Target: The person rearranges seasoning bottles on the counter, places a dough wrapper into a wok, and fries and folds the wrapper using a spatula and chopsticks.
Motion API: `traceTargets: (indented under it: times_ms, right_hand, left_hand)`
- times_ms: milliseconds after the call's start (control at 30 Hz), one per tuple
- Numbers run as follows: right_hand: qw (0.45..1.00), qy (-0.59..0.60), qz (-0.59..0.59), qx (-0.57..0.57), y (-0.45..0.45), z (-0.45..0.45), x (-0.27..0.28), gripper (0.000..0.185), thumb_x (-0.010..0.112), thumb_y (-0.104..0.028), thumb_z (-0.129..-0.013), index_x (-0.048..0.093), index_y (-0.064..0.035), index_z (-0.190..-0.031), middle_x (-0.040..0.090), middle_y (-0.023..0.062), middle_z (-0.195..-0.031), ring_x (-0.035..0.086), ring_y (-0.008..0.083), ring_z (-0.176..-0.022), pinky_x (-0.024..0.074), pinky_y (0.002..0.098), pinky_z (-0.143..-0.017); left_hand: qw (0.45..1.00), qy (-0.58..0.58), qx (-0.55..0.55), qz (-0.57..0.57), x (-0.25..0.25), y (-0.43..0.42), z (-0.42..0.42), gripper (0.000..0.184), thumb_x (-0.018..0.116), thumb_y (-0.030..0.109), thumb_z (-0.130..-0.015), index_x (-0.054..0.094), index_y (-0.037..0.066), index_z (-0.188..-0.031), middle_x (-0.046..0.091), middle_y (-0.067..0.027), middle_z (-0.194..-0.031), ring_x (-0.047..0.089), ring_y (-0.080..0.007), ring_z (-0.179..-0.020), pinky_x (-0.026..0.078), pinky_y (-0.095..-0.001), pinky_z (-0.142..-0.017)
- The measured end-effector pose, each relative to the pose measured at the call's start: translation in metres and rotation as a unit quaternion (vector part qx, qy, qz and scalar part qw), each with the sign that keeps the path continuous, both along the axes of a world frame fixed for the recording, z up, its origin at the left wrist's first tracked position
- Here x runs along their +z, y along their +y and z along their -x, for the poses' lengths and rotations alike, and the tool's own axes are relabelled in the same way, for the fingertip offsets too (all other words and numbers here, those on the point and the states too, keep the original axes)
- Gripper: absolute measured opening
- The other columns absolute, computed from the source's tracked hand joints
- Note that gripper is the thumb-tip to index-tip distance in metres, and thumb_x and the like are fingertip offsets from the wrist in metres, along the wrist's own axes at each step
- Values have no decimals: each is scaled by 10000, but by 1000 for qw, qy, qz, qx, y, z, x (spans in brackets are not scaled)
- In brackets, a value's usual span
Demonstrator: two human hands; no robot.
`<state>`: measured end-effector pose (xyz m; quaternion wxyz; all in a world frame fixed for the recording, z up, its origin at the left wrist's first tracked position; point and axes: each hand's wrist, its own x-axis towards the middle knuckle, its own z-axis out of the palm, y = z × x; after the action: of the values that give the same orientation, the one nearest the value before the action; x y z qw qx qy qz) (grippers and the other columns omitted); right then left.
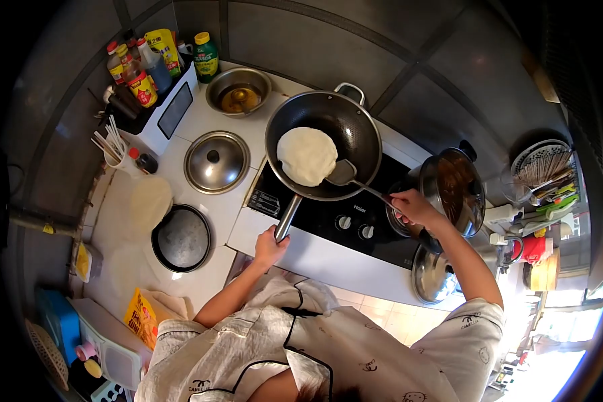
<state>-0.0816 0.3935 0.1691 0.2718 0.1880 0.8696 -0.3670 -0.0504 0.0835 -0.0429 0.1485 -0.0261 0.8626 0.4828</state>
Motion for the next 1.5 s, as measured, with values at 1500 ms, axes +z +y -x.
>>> traceTargets:
  times_ms: [1500]
  right_hand:
    - [950, 269, -161, 16, 50, 36, -43, 284, 493, -259, -843, 612, -19, -938, 597, 83, -621, 563, 144, -525, 421, 280, -471]
  left_hand:
    - [997, -43, -57, -4, 16, -1, 1, 381, 605, 330, -719, 496, 10, -895, 598, -206, -748, 588, -368, -734, 470, -443, -667]
